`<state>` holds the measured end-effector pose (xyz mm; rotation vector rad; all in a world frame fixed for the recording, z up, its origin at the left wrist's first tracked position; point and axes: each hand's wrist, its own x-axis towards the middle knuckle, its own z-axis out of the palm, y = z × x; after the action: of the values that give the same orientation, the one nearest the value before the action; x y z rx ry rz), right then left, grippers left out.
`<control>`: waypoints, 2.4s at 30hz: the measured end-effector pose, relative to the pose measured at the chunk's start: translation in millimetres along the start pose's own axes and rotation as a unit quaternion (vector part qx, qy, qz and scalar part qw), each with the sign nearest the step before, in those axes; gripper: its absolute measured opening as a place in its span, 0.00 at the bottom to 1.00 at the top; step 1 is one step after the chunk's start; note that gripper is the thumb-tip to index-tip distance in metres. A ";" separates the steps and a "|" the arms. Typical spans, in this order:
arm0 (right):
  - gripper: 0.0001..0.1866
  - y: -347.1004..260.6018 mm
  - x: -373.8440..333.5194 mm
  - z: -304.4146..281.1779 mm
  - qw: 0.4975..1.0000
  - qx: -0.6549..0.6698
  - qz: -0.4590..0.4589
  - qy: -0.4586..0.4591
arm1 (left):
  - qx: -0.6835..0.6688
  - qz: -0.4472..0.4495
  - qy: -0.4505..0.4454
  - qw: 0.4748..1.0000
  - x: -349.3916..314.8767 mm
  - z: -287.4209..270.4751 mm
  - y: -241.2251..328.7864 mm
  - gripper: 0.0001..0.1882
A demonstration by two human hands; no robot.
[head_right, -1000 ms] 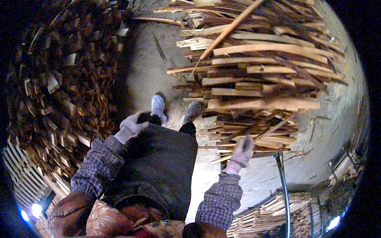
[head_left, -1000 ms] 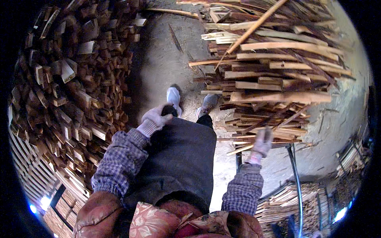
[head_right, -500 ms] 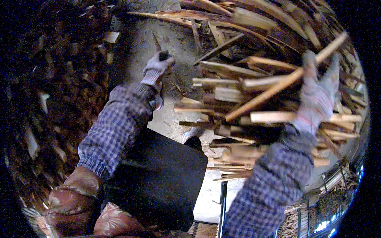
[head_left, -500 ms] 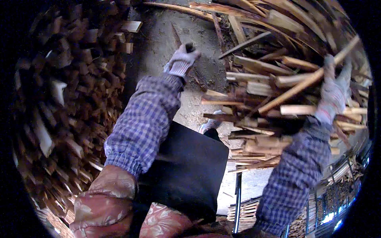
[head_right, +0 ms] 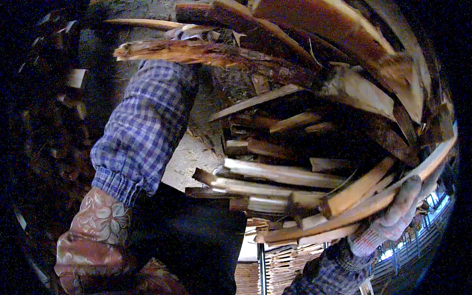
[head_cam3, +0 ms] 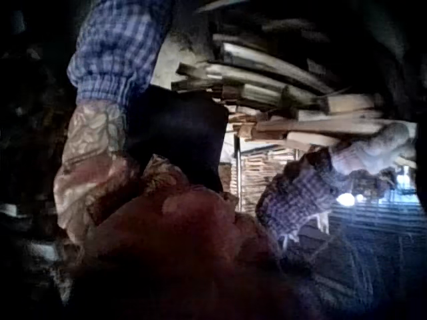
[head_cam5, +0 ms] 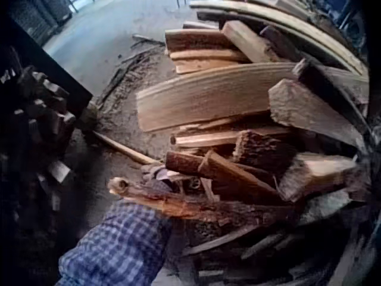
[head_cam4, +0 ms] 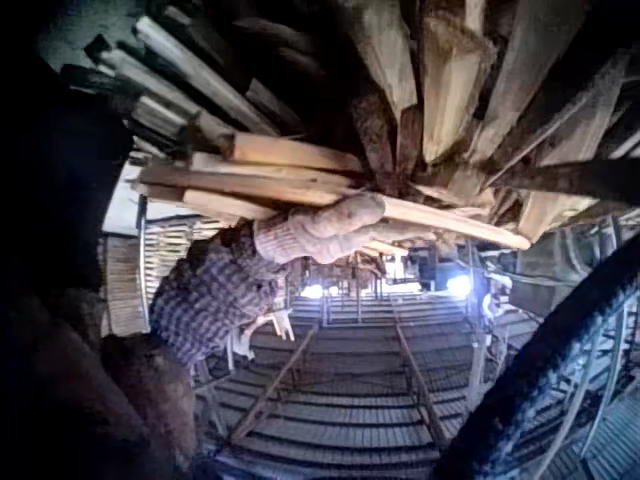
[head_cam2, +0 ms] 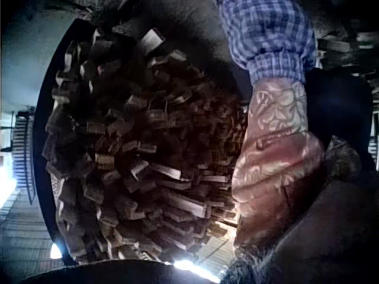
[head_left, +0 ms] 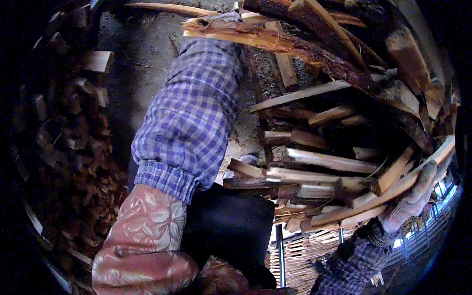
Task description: The person uses a pitchfork to gather and lift a large pile of thin wooden sticks from the floor. They then move to a metal cart and use a shovel to transfer the sticks into the cart, organizing the material in a workshop setting.
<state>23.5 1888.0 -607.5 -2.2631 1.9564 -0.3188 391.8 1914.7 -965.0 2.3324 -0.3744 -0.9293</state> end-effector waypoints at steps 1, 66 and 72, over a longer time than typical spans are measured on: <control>0.34 4.1 0.5 1.8 1.000 0.003 0.002 -0.003 | -0.003 0.002 0.002 1.000 4.4 1.4 -1.6 0.22; 0.21 15.3 3.5 -12.1 0.943 -0.138 -0.302 0.010 | -0.240 -0.141 -0.272 0.921 -108.5 -78.6 -31.8 0.16; 0.23 32.6 15.3 -24.9 0.947 -0.201 -0.251 -0.023 | -0.301 -0.108 -0.181 0.930 -114.8 -42.9 -12.9 0.16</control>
<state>-11.8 1869.0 -590.0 -2.9850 1.4969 0.1045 340.0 1995.1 -887.3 1.6572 0.0375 -1.3631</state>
